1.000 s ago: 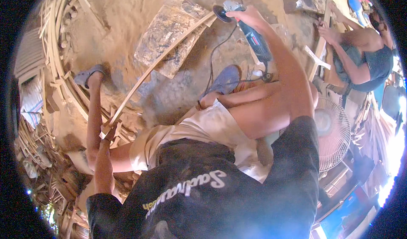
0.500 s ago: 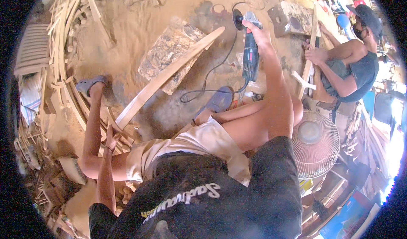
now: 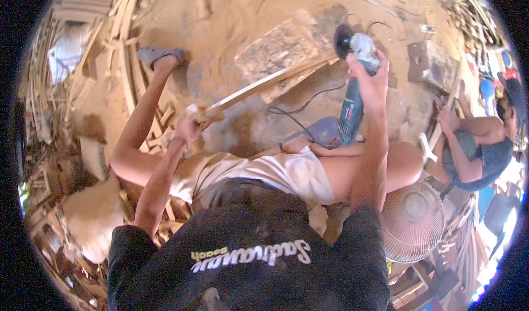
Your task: The person sands the surface of a wooden sword-like object using a power sander.
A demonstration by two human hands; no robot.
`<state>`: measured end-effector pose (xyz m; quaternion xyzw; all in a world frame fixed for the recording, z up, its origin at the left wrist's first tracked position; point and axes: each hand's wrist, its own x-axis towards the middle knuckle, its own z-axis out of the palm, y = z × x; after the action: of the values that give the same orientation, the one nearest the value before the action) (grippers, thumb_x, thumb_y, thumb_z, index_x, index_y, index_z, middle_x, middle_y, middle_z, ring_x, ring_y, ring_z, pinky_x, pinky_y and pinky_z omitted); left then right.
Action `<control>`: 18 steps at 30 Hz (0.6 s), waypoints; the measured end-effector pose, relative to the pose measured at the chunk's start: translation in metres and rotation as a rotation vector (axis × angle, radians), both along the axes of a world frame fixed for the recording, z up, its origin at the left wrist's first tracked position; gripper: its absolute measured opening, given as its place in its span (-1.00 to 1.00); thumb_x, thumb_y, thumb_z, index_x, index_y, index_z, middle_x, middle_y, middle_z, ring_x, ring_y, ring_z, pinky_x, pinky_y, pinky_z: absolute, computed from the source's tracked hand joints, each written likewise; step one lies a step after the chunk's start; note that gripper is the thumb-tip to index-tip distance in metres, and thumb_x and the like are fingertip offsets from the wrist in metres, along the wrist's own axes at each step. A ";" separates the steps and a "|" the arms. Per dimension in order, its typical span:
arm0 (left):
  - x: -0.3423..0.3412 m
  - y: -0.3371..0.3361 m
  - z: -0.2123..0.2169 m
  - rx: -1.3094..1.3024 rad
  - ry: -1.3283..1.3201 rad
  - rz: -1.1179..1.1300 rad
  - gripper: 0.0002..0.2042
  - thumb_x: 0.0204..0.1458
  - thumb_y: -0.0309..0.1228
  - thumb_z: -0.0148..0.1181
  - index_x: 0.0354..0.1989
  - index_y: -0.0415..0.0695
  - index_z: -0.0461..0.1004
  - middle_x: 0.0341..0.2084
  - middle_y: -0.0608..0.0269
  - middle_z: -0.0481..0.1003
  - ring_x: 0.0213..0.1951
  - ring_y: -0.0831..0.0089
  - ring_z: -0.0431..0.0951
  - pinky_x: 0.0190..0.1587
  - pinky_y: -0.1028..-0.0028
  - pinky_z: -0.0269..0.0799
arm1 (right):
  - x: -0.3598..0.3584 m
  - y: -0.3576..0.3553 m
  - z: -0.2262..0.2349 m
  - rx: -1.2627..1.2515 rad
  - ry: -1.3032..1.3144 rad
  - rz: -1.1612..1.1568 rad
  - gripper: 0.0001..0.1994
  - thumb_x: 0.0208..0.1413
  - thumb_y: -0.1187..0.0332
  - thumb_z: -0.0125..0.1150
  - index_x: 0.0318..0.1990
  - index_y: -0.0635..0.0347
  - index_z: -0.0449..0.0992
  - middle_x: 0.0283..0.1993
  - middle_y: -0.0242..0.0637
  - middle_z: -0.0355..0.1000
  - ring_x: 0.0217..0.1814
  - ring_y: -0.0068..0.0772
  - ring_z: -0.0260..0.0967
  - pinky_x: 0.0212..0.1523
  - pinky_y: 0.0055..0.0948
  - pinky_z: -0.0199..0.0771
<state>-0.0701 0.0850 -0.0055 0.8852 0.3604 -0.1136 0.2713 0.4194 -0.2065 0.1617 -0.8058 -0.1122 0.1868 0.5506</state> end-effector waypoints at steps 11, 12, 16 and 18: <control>0.117 -0.015 0.010 0.046 0.114 0.120 -0.45 0.10 0.16 0.46 -0.03 -0.11 0.77 -0.17 -0.21 0.73 -0.10 -0.16 0.76 -0.03 0.00 0.66 | -0.168 0.090 -0.008 -0.478 -0.323 0.766 -0.16 0.13 -0.02 0.50 0.53 -0.10 0.25 -0.13 0.08 0.70 -0.08 0.22 0.71 -0.08 0.11 0.68; 0.114 -0.010 0.008 0.051 0.104 0.118 -0.44 0.10 0.16 0.46 -0.01 -0.11 0.76 -0.15 -0.21 0.73 -0.08 -0.17 0.75 -0.01 -0.01 0.66 | -0.175 0.095 -0.014 -0.474 -0.305 0.800 -0.15 0.12 0.00 0.50 0.53 -0.10 0.24 -0.15 0.08 0.70 -0.09 0.21 0.71 -0.11 0.12 0.68; 0.098 0.000 -0.009 0.130 0.133 0.130 -0.54 0.11 0.04 0.52 0.06 0.02 0.74 -0.15 -0.08 0.76 -0.07 -0.15 0.76 -0.07 0.00 0.64 | -0.187 0.102 -0.016 -0.402 -0.340 0.862 -0.17 0.08 0.06 0.51 0.49 -0.01 0.27 -0.23 0.10 0.70 -0.15 0.23 0.71 -0.15 0.13 0.68; 0.097 0.000 -0.011 0.073 0.068 0.122 -0.54 0.10 -0.02 0.52 0.09 0.01 0.71 -0.10 -0.08 0.75 -0.03 -0.13 0.75 -0.05 0.01 0.64 | -0.188 0.103 -0.016 -0.359 -0.343 0.871 -0.18 0.07 0.07 0.51 0.47 0.06 0.28 -0.24 0.12 0.69 -0.16 0.25 0.70 -0.14 0.13 0.68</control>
<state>0.0274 0.0849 -0.0162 0.8666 0.4266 -0.1136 0.2327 0.2309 -0.1038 0.1460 -0.7853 -0.4930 0.2807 0.2476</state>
